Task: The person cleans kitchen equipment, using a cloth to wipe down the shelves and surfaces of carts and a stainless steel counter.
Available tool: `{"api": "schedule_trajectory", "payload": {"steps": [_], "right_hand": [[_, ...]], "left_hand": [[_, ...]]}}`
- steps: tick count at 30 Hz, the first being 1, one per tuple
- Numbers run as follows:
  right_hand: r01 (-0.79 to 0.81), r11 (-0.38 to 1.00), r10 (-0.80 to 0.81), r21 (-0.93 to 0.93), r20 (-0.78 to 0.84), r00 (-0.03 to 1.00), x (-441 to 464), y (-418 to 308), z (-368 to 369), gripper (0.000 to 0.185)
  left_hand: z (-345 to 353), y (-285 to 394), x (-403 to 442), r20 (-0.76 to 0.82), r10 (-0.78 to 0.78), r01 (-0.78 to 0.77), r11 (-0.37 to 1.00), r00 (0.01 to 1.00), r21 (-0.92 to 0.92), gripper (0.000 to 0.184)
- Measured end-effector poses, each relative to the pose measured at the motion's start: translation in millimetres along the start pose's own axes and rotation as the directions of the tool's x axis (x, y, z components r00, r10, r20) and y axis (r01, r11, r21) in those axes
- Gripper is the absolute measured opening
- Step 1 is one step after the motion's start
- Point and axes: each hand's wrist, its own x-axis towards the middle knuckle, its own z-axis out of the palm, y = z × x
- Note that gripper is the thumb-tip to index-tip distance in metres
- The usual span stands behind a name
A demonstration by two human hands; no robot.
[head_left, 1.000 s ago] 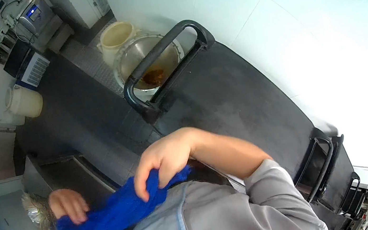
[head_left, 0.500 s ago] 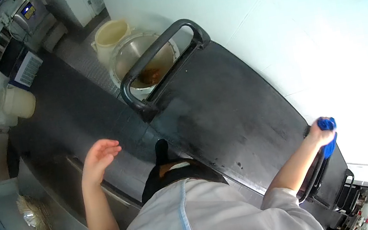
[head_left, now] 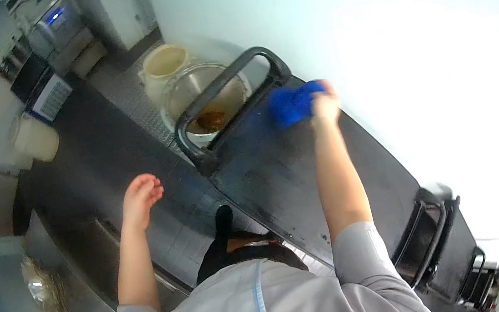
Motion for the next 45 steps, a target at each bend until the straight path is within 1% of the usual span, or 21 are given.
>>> {"api": "schedule_trajectory", "payload": {"steps": [1,3,5,7,9,10,11,13,16,17,19,23,25,29,31,33,35,37,40,43,45], "right_hand": [[0.010,0.885,-0.023,0.465,0.022,0.999,7.1,-15.2,-5.0,0.051],[0.025,0.853,-0.117,0.521,0.144,0.983,-24.2,-73.2,-13.7,0.050],[0.091,0.920,-0.268,0.381,0.443,0.856,-66.9,-86.3,-4.5,0.052],[0.410,0.912,-0.202,0.009,0.879,0.431,-84.2,-83.7,3.3,0.049],[0.469,0.787,0.185,-0.400,0.879,0.439,-48.9,-87.9,4.7,0.045],[0.578,0.752,-0.044,-0.317,0.850,0.525,-1.7,-61.7,1.3,0.054],[0.184,0.844,0.044,-0.504,0.407,0.913,7.2,-63.3,12.6,0.064],[0.077,0.987,-0.115,0.139,0.289,0.950,25.8,-58.9,30.5,0.071],[-0.006,0.979,-0.157,0.205,0.768,0.621,-60.1,-62.1,31.1,0.062],[0.017,1.000,0.014,-0.021,0.944,0.328,-66.3,-54.3,21.1,0.065],[0.173,0.882,0.413,-0.438,0.896,0.164,-51.9,-35.3,13.7,0.062],[0.018,0.969,0.073,-0.245,0.357,0.931,38.9,-43.5,-26.4,0.042],[0.127,0.950,-0.177,0.286,0.156,0.972,9.7,-111.8,-25.4,0.034],[0.071,0.985,0.053,-0.159,0.660,0.749,-54.4,-96.3,-12.4,0.044],[0.278,0.878,0.296,-0.390,0.898,0.325,-27.5,-71.4,3.0,0.039],[0.607,0.351,0.027,-0.713,0.656,0.754,23.7,-23.5,17.0,0.040],[0.017,0.999,-0.022,0.035,0.151,0.988,-7.6,-57.5,27.7,0.042],[0.327,0.938,-0.345,0.112,0.378,0.859,-30.8,-48.1,21.2,0.041],[0.723,0.452,-0.286,-0.523,0.683,0.673,7.3,-10.9,20.7,0.046],[0.119,0.867,0.009,-0.485,0.252,0.968,57.2,-0.4,24.6,0.060],[-0.027,0.975,-0.053,0.220,0.350,0.935,1.7,-48.8,35.7,0.065]], "left_hand": [[-11.3,-4.8,-10.7,-0.026,0.006,-0.007,1.000,1.000,-0.014,0.014],[-34.8,-17.2,-39.0,-0.091,-0.058,0.059,0.998,0.994,0.001,0.013],[-55.9,-33.7,-46.1,-0.149,-0.071,0.071,0.997,0.986,-0.005,0.012],[-71.6,-45.6,-52.5,-0.242,-0.121,0.104,0.991,0.963,-0.080,0.016],[-81.1,-47.6,-57.1,-0.256,-0.124,0.089,0.986,0.959,-0.142,0.015],[-82.3,-50.2,-59.1,-0.271,-0.124,0.066,0.975,0.955,-0.212,0.014],[-84.5,-55.7,-61.4,-0.271,-0.128,0.066,0.972,0.954,-0.227,0.014],[-96.5,-58.3,-69.9,-0.284,-0.064,0.020,0.987,0.957,-0.158,0.016],[-94.9,-73.5,-85.7,-0.338,-0.122,0.074,0.986,0.933,-0.151,0.015],[-98.4,-71.4,-92.0,-0.332,-0.117,0.072,0.987,0.936,-0.144,0.015],[-100.6,-70.5,-89.7,-0.363,-0.110,0.069,0.990,0.925,-0.123,0.013],[-93.5,-78.0,-102.4,-0.351,-0.109,0.064,0.989,0.930,-0.137,0.012],[-98.2,-81.3,-111.7,-0.336,-0.136,0.096,0.986,0.932,-0.133,0.012],[-94.9,-84.3,-89.4,-0.332,-0.175,0.128,0.979,0.927,-0.159,0.014],[-88.6,-75.3,-70.3,-0.292,-0.150,0.102,0.979,0.945,-0.174,0.016],[-76.3,-60.7,-65.6,-0.280,-0.103,0.070,0.990,0.954,-0.125,0.017],[-72.0,-55.3,-63.9,-0.290,-0.081,0.047,0.991,0.954,-0.122,0.018],[-69.9,-64.1,-81.2,-0.299,-0.130,0.104,0.989,0.945,-0.101,0.018],[-75.6,-68.8,-80.0,-0.288,-0.146,0.139,0.989,0.947,-0.045,0.018],[-74.1,-70.5,-81.4,-0.252,-0.102,0.089,0.994,0.962,-0.064,0.019],[-72.1,-72.6,-87.3,-0.283,-0.112,0.094,0.993,0.953,-0.075,0.018]]}}
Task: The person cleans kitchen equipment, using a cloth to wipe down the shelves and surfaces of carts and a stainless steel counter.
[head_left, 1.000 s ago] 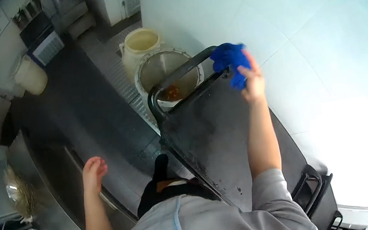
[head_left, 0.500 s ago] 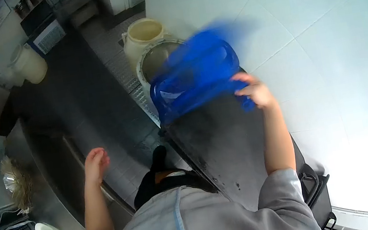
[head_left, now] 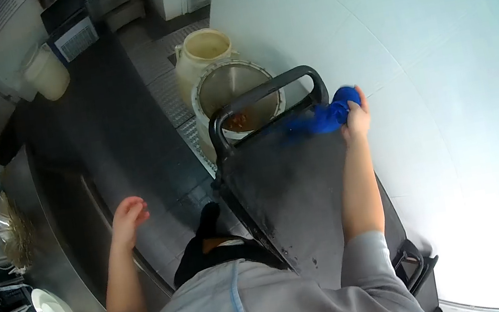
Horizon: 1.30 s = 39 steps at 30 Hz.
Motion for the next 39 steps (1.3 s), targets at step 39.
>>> {"api": "schedule_trajectory", "payload": {"steps": [39], "right_hand": [[-0.738,0.025,-0.004,-0.674,-0.739,0.674,-354.9,25.4,-472.4,0.047]], "left_hand": [[78.6,70.0,47.0,0.337,0.076,-0.177,0.943,0.939,0.282,0.016]]}}
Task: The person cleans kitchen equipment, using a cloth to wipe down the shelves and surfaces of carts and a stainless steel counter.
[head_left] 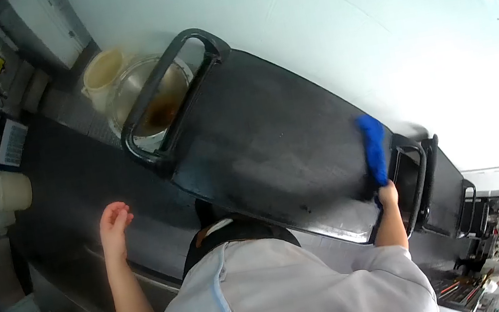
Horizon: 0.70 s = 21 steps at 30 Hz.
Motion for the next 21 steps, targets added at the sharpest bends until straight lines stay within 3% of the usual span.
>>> {"api": "schedule_trajectory", "payload": {"steps": [1,3,5,6,7,8,9,10,11,12,13,14,15,16,17,18,19,21], "right_hand": [[-0.152,0.978,0.150,0.145,0.024,0.988,-1.8,40.2,5.6,0.049],[-0.268,0.932,0.293,0.242,-0.074,0.953,-36.4,62.6,5.5,0.064],[-0.238,0.741,0.294,0.627,0.015,0.956,-46.2,62.5,31.4,0.068],[-0.220,0.692,0.326,0.687,-0.026,0.945,-26.0,68.3,58.9,0.069],[-0.261,0.533,0.386,0.805,0.044,0.922,-29.7,26.4,50.1,0.065],[-0.062,0.318,0.292,0.946,-0.036,0.956,-41.5,-29.0,40.9,0.058],[-0.105,0.510,0.389,0.854,-0.120,0.913,-21.2,-58.2,51.3,0.052],[-0.313,0.751,0.436,0.582,-0.080,0.897,23.4,-79.6,78.0,0.036],[-0.081,0.995,0.087,0.057,-0.115,0.990,58.2,-126.2,111.0,0.035],[-0.012,0.997,0.006,0.071,0.077,0.997,6.7,-225.0,63.1,0.035],[0.054,0.990,-0.080,0.133,0.201,0.976,-20.2,-298.5,70.9,0.032],[0.245,0.946,-0.293,0.214,0.238,0.926,-71.5,-361.2,63.2,0.031],[0.527,0.832,-0.551,0.173,0.369,0.748,-121.5,-407.2,55.9,0.032],[0.708,0.676,-0.714,0.206,0.423,0.558,-172.8,-431.3,57.1,0.036],[0.789,0.547,-0.797,0.280,0.461,0.389,-209.6,-445.0,79.9,0.043],[0.772,0.532,-0.802,0.348,0.499,0.327,-243.1,-447.2,67.1,0.047],[0.877,0.338,-0.853,0.342,0.504,0.133,-256.2,-445.5,72.7,0.046],[0.915,0.200,-0.890,0.350,0.456,0.020,-260.1,-435.3,88.0,0.042]], "left_hand": [[0.5,1.9,5.6,0.014,-0.002,0.002,1.000,1.000,0.010,0.016],[0.8,5.3,17.8,0.017,0.003,-0.003,1.000,1.000,0.012,0.018],[11.0,14.7,29.3,0.045,0.020,-0.021,1.000,0.999,0.012,0.018],[17.2,20.9,35.7,0.060,0.040,-0.040,0.999,0.997,0.004,0.019],[25.4,28.1,39.1,0.094,0.041,-0.043,0.999,0.995,0.017,0.019],[35.0,38.3,40.4,0.114,0.083,-0.091,0.994,0.990,0.066,0.019],[44.9,48.1,43.6,0.143,0.124,-0.140,0.984,0.982,0.111,0.020],[55.1,57.6,47.3,0.176,0.119,-0.139,0.985,0.977,0.106,0.020],[66.4,63.9,51.3,0.220,0.120,-0.148,0.982,0.968,0.115,0.020],[76.1,69.2,53.9,0.268,0.169,-0.203,0.973,0.948,0.106,0.020],[84.8,73.4,53.8,0.312,0.216,-0.256,0.962,0.925,0.095,0.020],[93.0,78.6,54.7,0.364,0.204,-0.249,0.965,0.909,0.081,0.020],[100.5,84.9,53.9,0.393,0.203,-0.259,0.961,0.897,0.094,0.020],[106.5,87.8,51.7,0.430,0.244,-0.313,0.945,0.869,0.097,0.020],[112.4,89.9,49.6,0.466,0.280,-0.363,0.927,0.839,0.097,0.020],[115.5,94.2,45.1,0.498,0.313,-0.420,0.900,0.809,0.116,0.021],[117.4,93.6,44.8,0.518,0.310,-0.424,0.898,0.797,0.114,0.021],[114.4,89.4,43.0,0.499,0.362,-0.462,0.883,0.787,0.088,0.021]]}}
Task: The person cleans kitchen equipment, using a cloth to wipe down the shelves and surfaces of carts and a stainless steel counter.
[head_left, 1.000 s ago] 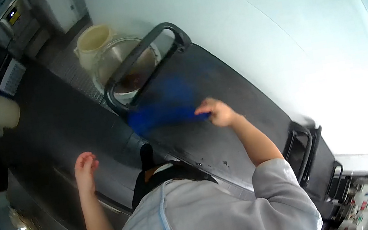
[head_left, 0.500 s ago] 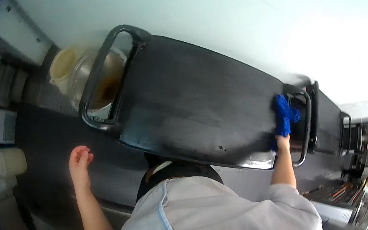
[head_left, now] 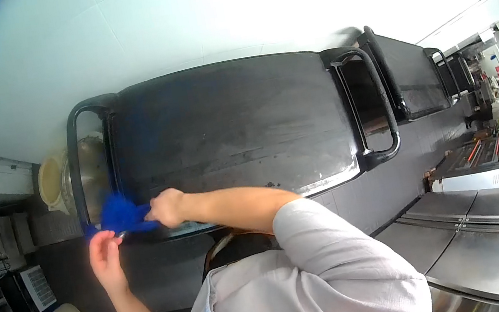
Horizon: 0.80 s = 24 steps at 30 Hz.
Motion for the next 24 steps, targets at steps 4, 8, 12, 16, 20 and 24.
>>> {"api": "schedule_trajectory", "payload": {"steps": [4,8,12,16,20,24], "right_hand": [[-0.245,0.957,0.200,-0.155,-0.256,0.946,-43.1,71.5,-76.3,0.042],[-0.847,0.515,0.837,0.129,-0.287,0.465,-222.9,210.8,-83.8,0.046],[-0.910,-0.238,0.882,0.340,-0.317,-0.349,-445.3,235.6,-19.1,0.033],[-0.850,-0.026,0.988,0.526,-0.113,-0.101,-504.5,179.5,29.6,0.034],[-0.893,0.120,0.990,0.433,-0.122,0.074,-442.6,65.2,41.0,0.044],[-0.828,0.245,0.947,0.504,0.060,0.316,-399.4,-56.1,3.8,0.042]], "left_hand": [[-0.8,-16.5,-6.0,-0.044,-0.044,0.044,0.999,0.998,-0.006,0.020],[-0.8,-4.5,-16.3,-0.023,-0.048,0.048,0.999,0.999,0.010,0.021],[-9.3,0.1,-33.0,-0.029,-0.054,0.055,0.998,0.998,0.018,0.021],[-0.7,-21.4,-4.8,0.109,-0.056,0.061,0.997,0.992,-0.047,0.023],[46.3,-24.1,36.5,0.401,-0.010,-0.033,0.994,0.916,0.102,0.024],[125.1,-0.5,51.8,0.728,0.150,-0.247,0.969,0.669,0.028,0.026]]}}
